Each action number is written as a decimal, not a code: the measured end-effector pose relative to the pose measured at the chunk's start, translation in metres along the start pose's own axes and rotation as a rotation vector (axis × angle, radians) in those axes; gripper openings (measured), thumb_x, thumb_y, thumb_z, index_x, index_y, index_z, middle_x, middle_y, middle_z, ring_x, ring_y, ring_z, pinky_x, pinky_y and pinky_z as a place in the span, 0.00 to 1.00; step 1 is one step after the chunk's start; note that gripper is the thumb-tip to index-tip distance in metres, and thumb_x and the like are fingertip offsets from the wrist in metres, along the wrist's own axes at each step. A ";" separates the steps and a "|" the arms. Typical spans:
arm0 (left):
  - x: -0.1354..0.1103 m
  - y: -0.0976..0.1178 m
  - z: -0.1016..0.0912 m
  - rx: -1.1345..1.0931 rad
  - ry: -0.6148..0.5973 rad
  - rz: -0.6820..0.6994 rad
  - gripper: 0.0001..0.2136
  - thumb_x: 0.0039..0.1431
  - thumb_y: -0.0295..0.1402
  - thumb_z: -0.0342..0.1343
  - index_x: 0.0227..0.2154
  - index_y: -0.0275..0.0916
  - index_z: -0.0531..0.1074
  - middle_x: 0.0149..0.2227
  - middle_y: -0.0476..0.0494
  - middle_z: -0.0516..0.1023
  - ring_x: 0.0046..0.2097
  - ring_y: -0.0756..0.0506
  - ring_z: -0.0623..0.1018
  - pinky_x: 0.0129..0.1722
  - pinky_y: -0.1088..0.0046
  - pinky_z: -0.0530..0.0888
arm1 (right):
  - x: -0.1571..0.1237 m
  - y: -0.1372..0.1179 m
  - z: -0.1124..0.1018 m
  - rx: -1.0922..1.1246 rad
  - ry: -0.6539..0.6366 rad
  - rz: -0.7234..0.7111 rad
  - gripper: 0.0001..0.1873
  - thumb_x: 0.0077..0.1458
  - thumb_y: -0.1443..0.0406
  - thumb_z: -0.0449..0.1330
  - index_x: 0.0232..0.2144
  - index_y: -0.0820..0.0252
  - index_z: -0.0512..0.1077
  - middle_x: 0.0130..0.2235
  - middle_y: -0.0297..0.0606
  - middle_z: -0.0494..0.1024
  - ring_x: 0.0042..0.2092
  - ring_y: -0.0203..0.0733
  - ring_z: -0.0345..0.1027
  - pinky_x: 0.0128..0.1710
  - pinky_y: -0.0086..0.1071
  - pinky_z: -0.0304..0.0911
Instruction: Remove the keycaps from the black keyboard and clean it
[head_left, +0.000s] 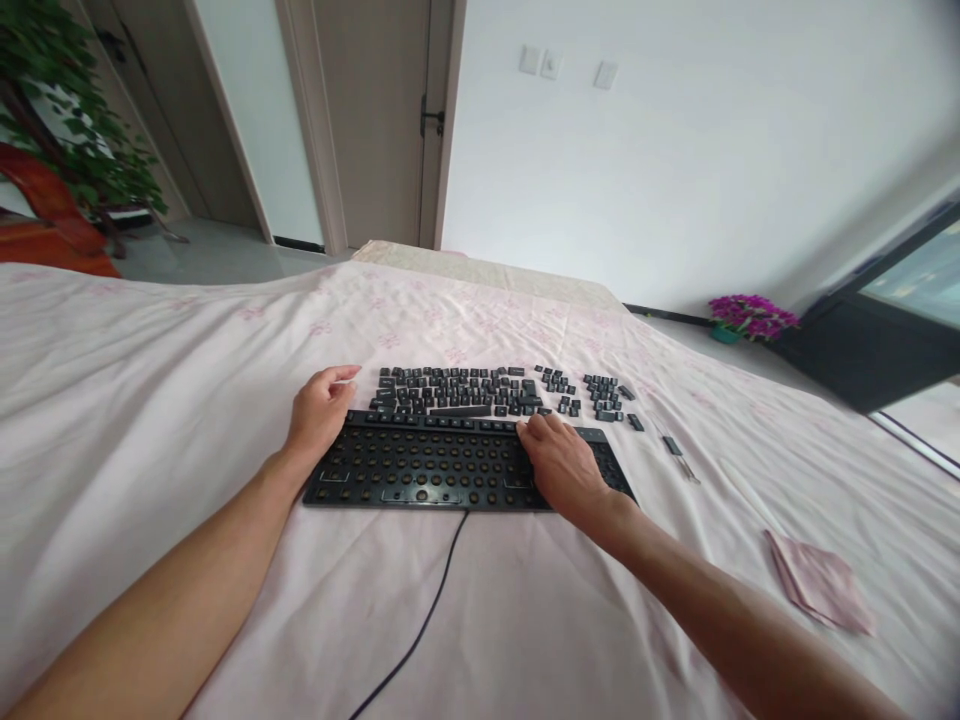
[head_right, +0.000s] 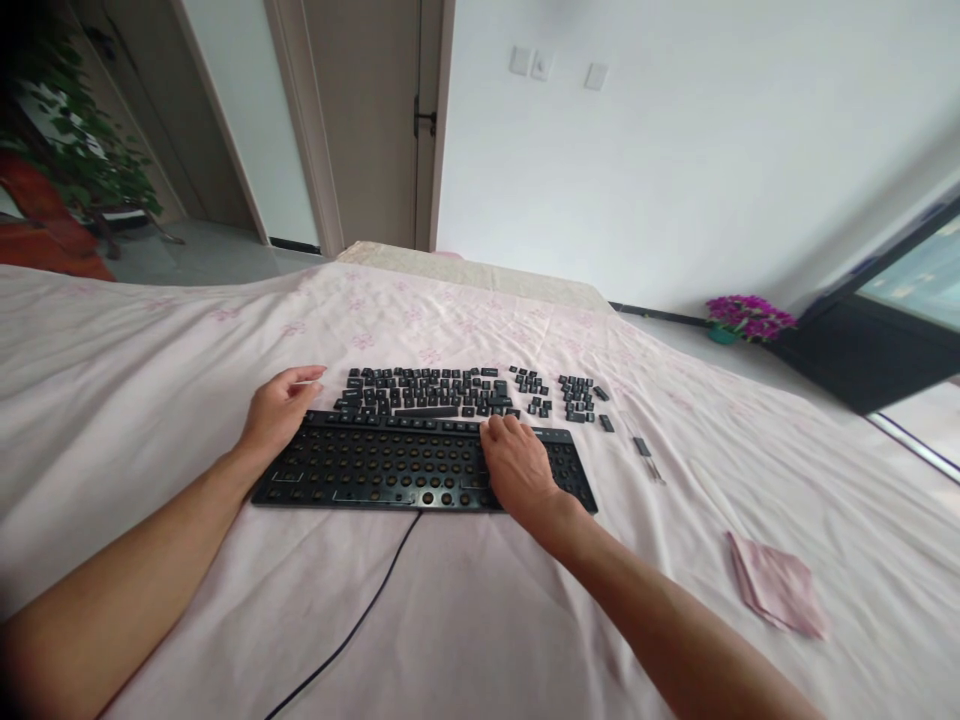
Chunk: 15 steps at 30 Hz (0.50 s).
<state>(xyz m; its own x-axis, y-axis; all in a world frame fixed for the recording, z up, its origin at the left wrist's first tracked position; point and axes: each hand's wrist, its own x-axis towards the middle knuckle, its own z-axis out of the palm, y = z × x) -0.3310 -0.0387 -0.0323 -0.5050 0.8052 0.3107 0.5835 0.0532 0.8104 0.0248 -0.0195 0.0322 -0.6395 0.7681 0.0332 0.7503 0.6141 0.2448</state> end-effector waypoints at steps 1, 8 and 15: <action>0.000 -0.001 0.000 0.004 0.002 -0.001 0.18 0.54 0.38 0.53 0.47 0.41 0.76 0.46 0.44 0.80 0.42 0.44 0.78 0.47 0.68 0.72 | -0.001 0.004 -0.002 0.040 0.000 0.002 0.21 0.56 0.76 0.51 0.50 0.62 0.72 0.44 0.45 0.73 0.44 0.47 0.63 0.43 0.36 0.58; 0.003 -0.008 0.002 -0.019 0.005 -0.042 0.18 0.54 0.40 0.54 0.47 0.43 0.76 0.47 0.46 0.80 0.45 0.43 0.78 0.49 0.67 0.71 | 0.015 0.070 0.011 0.450 0.158 0.197 0.18 0.60 0.68 0.52 0.48 0.52 0.76 0.44 0.36 0.77 0.45 0.39 0.70 0.44 0.29 0.61; 0.006 -0.015 0.004 -0.011 0.008 -0.073 0.19 0.53 0.42 0.55 0.47 0.44 0.76 0.46 0.46 0.80 0.44 0.42 0.79 0.49 0.68 0.72 | 0.070 0.131 0.022 0.340 0.153 0.488 0.15 0.58 0.60 0.55 0.42 0.48 0.80 0.45 0.36 0.80 0.49 0.46 0.68 0.43 0.32 0.60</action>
<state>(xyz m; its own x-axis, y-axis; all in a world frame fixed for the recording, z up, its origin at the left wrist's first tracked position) -0.3400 -0.0327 -0.0442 -0.5507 0.7950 0.2545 0.5380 0.1049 0.8364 0.0821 0.1193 0.0457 -0.2064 0.9560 0.2084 0.9580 0.2407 -0.1558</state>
